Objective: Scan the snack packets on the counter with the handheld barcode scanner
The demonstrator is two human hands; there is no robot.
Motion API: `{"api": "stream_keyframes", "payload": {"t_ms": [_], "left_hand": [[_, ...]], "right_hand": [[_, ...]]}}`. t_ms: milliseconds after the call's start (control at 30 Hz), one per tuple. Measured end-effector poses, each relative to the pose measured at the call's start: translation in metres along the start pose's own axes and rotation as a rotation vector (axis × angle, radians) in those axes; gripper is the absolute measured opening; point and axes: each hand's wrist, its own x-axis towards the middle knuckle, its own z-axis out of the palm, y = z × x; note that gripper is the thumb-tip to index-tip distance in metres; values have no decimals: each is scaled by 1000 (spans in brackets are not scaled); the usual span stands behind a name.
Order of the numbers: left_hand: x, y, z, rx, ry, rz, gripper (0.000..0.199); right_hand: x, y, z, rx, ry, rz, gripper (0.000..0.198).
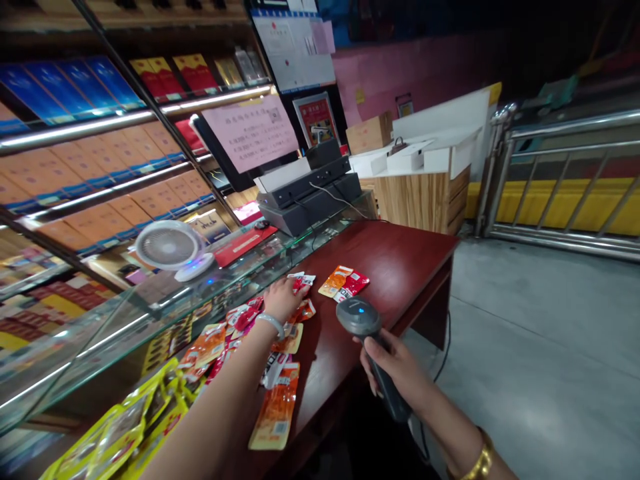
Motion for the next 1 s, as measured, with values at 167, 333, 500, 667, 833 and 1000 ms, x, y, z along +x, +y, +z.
{"api": "stream_keyframes", "payload": {"t_ms": [167, 333, 500, 667, 833, 1000], "left_hand": [[23, -1, 10, 67, -135, -18, 53], [36, -15, 20, 110, -248, 25, 88], [38, -43, 19, 33, -335, 55, 96], [49, -54, 19, -25, -184, -136, 63], [64, -57, 29, 33, -230, -215, 55], [72, -58, 32, 21, -249, -185, 43]], "right_hand": [[-1, -1, 1, -29, -17, -11, 46], [-7, 1, -1, -35, -49, -18, 45], [-7, 5, -2, -24, -70, 11, 45], [-9, 4, 0, -32, -76, 33, 46], [-14, 5, -1, -41, -93, 30, 48], [-13, 9, -1, -57, -91, 29, 47]]}}
